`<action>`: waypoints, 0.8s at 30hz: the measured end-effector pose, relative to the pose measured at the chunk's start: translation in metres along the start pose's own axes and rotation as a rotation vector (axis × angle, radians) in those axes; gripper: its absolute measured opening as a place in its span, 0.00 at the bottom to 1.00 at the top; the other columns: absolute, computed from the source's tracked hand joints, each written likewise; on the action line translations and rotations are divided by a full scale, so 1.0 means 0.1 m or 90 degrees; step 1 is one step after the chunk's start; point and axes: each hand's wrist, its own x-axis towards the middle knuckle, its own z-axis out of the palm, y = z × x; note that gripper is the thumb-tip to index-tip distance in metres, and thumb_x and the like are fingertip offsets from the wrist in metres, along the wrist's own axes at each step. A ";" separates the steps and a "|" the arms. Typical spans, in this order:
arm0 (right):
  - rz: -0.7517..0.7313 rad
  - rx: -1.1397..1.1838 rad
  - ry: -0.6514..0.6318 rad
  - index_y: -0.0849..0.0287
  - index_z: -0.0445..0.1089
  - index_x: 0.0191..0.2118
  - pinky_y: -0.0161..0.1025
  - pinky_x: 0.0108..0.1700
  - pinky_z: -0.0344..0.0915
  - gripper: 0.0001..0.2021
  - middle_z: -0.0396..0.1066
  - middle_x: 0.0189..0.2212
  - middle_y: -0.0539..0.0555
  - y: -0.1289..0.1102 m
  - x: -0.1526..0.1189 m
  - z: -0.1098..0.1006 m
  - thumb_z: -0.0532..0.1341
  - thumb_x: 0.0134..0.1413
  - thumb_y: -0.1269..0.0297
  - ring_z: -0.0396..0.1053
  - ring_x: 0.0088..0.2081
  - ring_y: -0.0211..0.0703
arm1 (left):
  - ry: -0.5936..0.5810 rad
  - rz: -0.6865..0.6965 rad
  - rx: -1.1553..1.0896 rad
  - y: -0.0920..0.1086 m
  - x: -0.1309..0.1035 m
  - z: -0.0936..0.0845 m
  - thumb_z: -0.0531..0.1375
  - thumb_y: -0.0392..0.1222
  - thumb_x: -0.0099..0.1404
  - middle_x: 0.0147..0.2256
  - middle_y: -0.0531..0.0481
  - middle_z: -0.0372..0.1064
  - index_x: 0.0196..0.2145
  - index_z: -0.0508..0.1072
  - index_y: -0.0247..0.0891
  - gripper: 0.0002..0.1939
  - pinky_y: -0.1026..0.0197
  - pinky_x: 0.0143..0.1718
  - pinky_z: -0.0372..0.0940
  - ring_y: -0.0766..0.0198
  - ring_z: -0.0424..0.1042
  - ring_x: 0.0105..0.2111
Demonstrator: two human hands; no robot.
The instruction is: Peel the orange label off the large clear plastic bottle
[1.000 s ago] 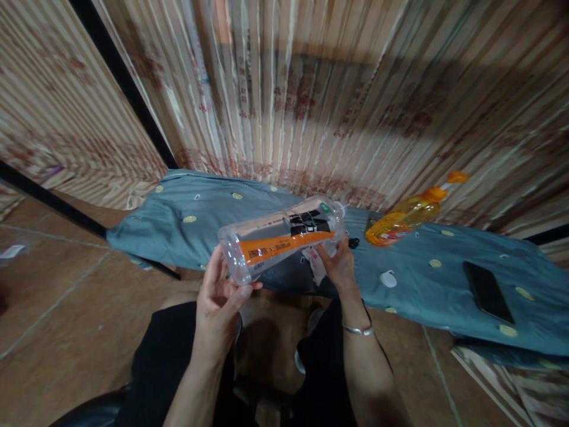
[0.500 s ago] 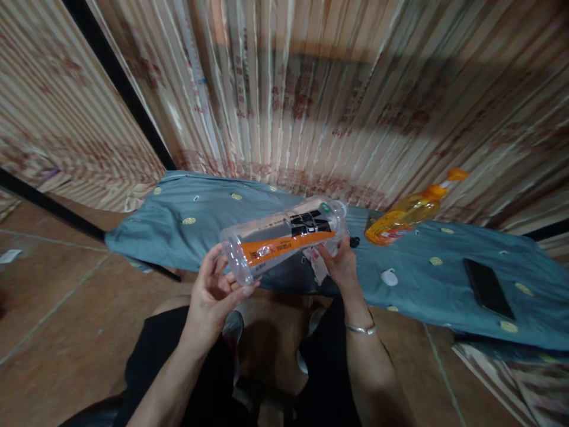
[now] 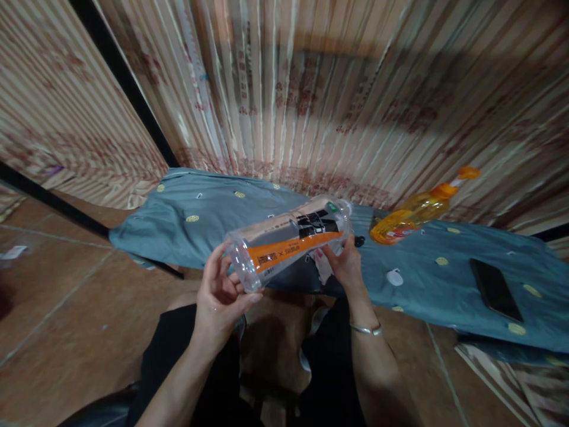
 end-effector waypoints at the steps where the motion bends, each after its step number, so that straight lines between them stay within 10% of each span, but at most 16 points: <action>1: 0.001 0.001 -0.001 0.59 0.64 0.50 0.49 0.39 0.70 0.27 0.76 0.37 0.60 0.00 0.00 0.00 0.63 0.52 0.43 0.77 0.37 0.57 | 0.005 0.006 -0.004 -0.01 -0.01 0.00 0.78 0.33 0.45 0.52 0.46 0.73 0.55 0.73 0.48 0.39 0.60 0.33 0.80 0.57 0.82 0.36; 24: -0.039 -0.008 0.003 0.60 0.63 0.55 0.48 0.39 0.70 0.29 0.78 0.40 0.61 0.01 -0.02 -0.01 0.63 0.53 0.47 0.77 0.39 0.59 | 0.039 0.036 0.008 0.01 -0.10 0.07 0.79 0.39 0.43 0.46 0.47 0.75 0.51 0.74 0.45 0.37 0.67 0.26 0.74 0.62 0.79 0.32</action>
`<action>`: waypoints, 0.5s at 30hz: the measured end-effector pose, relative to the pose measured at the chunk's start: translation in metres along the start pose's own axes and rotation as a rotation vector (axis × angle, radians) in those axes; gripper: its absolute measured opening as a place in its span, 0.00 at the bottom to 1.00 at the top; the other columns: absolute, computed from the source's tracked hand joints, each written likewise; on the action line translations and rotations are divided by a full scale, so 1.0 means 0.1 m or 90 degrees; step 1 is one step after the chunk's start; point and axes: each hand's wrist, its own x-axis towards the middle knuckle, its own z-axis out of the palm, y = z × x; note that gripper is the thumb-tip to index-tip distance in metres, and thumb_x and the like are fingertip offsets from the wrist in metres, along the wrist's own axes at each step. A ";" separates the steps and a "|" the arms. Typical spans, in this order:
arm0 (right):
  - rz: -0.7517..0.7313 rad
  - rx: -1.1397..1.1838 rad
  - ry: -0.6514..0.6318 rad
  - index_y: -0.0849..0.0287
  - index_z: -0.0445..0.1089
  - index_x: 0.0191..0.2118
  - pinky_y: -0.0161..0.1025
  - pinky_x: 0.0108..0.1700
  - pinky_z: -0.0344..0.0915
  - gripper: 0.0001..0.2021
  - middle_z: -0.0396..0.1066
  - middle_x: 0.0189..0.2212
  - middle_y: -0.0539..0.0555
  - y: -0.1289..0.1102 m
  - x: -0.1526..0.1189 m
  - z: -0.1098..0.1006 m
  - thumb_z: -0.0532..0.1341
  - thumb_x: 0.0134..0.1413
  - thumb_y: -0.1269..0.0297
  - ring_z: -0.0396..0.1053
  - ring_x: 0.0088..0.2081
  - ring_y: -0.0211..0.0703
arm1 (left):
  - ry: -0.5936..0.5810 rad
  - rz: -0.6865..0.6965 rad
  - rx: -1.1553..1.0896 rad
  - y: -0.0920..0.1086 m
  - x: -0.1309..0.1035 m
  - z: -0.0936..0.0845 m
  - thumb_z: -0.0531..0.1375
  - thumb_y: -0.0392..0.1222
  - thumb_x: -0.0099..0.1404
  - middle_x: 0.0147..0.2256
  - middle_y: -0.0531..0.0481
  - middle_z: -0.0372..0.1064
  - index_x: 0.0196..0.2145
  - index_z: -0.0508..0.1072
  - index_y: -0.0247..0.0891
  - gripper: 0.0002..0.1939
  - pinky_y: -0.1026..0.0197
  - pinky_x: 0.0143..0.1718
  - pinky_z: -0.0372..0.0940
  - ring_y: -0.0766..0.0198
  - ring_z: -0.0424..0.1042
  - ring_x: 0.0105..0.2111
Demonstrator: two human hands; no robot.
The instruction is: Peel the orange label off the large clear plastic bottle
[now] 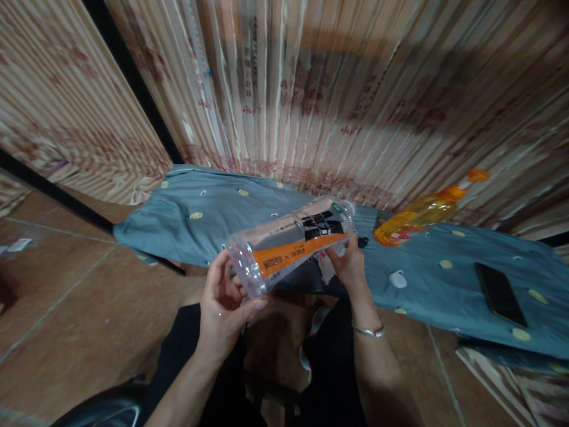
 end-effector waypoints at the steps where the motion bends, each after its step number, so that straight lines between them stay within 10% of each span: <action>1: -0.003 0.000 -0.001 0.60 0.63 0.55 0.48 0.39 0.70 0.29 0.78 0.40 0.62 0.00 0.00 0.00 0.63 0.54 0.47 0.77 0.40 0.59 | 0.001 0.000 0.001 0.00 0.00 0.00 0.79 0.40 0.43 0.45 0.48 0.75 0.51 0.74 0.45 0.37 0.67 0.26 0.74 0.62 0.78 0.32; 15: 0.006 0.006 -0.012 0.58 0.63 0.53 0.47 0.38 0.70 0.27 0.78 0.37 0.59 -0.01 0.00 -0.01 0.63 0.53 0.47 0.77 0.36 0.56 | 0.013 -0.012 -0.005 -0.06 -0.03 -0.03 0.79 0.40 0.43 0.60 0.44 0.68 0.55 0.73 0.49 0.41 0.66 0.29 0.76 0.59 0.79 0.39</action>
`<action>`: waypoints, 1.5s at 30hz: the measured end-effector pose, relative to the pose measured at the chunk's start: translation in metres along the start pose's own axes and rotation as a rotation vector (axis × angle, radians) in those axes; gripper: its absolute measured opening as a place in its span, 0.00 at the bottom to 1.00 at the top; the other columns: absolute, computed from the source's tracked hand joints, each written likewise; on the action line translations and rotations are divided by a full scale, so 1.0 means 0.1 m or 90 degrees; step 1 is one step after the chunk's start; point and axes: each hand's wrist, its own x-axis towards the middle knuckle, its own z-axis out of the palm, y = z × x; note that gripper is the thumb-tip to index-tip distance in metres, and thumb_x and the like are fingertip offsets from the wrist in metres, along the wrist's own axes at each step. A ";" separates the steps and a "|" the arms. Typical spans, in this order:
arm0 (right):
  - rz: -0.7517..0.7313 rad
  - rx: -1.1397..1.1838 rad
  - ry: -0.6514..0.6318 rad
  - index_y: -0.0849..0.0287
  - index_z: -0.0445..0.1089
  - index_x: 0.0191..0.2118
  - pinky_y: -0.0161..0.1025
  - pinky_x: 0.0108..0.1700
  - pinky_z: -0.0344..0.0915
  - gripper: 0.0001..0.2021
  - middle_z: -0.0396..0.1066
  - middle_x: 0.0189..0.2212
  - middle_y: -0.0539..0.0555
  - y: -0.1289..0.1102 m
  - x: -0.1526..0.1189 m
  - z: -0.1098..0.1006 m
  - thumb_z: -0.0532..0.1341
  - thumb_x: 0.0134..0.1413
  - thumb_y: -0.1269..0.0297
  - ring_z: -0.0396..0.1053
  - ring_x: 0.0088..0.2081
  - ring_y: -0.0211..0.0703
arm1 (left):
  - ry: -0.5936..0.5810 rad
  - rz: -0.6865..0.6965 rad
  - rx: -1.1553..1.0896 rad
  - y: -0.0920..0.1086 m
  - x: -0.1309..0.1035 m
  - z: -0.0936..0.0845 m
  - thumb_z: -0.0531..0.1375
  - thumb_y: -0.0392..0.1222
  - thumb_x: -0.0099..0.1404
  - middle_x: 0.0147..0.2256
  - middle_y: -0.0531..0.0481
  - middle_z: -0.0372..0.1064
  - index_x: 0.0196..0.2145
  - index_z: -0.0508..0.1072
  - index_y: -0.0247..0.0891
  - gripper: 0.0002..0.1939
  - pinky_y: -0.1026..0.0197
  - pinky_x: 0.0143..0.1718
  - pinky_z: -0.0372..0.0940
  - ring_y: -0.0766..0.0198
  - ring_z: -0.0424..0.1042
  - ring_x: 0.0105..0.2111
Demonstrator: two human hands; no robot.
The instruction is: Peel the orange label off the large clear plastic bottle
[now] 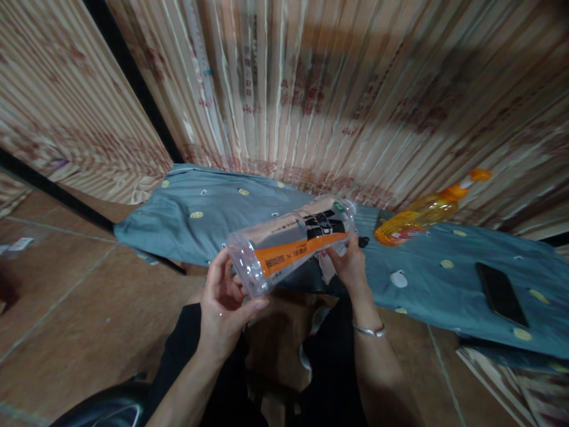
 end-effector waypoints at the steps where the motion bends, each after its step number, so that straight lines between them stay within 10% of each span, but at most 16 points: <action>1: 0.004 -0.001 -0.001 0.58 0.63 0.53 0.47 0.38 0.70 0.27 0.78 0.37 0.59 0.00 0.00 0.00 0.63 0.53 0.47 0.77 0.36 0.56 | 0.001 0.003 -0.002 0.00 0.00 0.00 0.79 0.40 0.42 0.60 0.44 0.69 0.55 0.73 0.48 0.41 0.66 0.28 0.75 0.59 0.79 0.38; 45: 0.001 -0.008 0.013 0.58 0.65 0.52 0.46 0.37 0.70 0.28 0.77 0.36 0.58 0.03 0.01 0.01 0.64 0.52 0.45 0.76 0.36 0.56 | -0.015 0.030 -0.012 0.08 0.03 0.07 0.79 0.38 0.42 0.41 0.51 0.74 0.51 0.75 0.46 0.37 0.67 0.26 0.74 0.65 0.76 0.29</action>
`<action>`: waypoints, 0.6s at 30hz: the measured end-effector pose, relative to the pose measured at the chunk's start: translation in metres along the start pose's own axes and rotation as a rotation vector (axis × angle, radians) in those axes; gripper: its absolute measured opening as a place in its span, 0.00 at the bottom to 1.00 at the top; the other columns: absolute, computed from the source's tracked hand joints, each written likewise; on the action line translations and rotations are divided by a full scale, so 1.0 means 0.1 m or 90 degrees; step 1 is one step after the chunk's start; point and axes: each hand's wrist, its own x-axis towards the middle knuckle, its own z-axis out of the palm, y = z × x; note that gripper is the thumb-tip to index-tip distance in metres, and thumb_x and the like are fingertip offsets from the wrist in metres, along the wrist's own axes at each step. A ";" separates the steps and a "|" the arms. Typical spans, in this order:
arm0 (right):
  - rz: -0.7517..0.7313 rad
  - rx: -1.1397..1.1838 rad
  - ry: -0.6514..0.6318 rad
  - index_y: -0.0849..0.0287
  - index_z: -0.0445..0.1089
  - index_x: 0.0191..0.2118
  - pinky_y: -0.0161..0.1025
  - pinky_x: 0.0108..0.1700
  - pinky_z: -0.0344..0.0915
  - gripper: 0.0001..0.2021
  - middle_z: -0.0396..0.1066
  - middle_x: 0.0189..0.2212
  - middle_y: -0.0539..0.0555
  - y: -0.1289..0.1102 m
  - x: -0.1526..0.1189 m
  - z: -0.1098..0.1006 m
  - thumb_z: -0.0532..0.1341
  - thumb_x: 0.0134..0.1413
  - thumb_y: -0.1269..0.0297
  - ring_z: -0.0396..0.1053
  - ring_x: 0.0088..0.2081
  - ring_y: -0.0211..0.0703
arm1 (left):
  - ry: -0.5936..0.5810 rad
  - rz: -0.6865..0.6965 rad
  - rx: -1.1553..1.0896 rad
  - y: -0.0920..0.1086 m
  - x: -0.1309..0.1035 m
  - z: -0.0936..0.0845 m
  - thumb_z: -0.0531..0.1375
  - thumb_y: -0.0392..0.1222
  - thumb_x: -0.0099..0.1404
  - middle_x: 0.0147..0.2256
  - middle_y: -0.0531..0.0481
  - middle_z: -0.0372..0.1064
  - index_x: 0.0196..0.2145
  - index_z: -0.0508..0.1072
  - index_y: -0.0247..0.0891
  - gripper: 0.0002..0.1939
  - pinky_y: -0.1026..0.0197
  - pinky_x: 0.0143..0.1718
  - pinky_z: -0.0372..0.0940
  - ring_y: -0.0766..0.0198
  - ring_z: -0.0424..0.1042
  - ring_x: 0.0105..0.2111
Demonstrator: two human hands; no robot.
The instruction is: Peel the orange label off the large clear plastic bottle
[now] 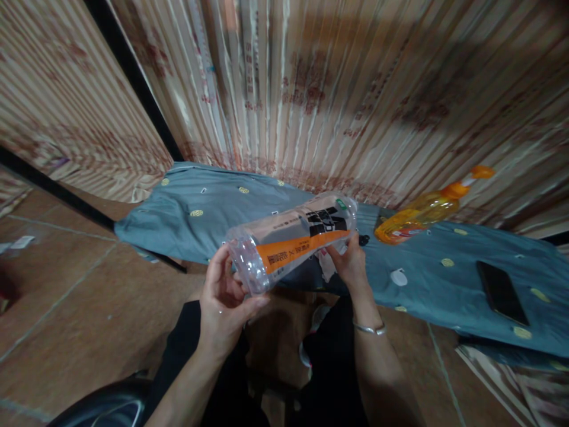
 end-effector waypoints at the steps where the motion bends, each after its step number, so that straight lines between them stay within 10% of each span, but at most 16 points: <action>1: -0.002 0.003 0.000 0.58 0.65 0.52 0.46 0.37 0.70 0.27 0.77 0.35 0.57 0.00 0.00 0.00 0.63 0.52 0.45 0.76 0.35 0.55 | 0.000 0.000 -0.003 0.00 0.00 0.00 0.79 0.38 0.42 0.40 0.51 0.74 0.51 0.75 0.46 0.37 0.68 0.25 0.73 0.67 0.75 0.28; 18: 0.016 -0.011 -0.021 0.59 0.63 0.52 0.49 0.40 0.71 0.27 0.77 0.38 0.60 -0.01 0.00 -0.01 0.63 0.51 0.46 0.77 0.38 0.58 | 0.001 0.008 0.017 -0.01 0.00 -0.02 0.80 0.38 0.41 0.44 0.50 0.74 0.52 0.75 0.49 0.39 0.67 0.26 0.73 0.63 0.77 0.32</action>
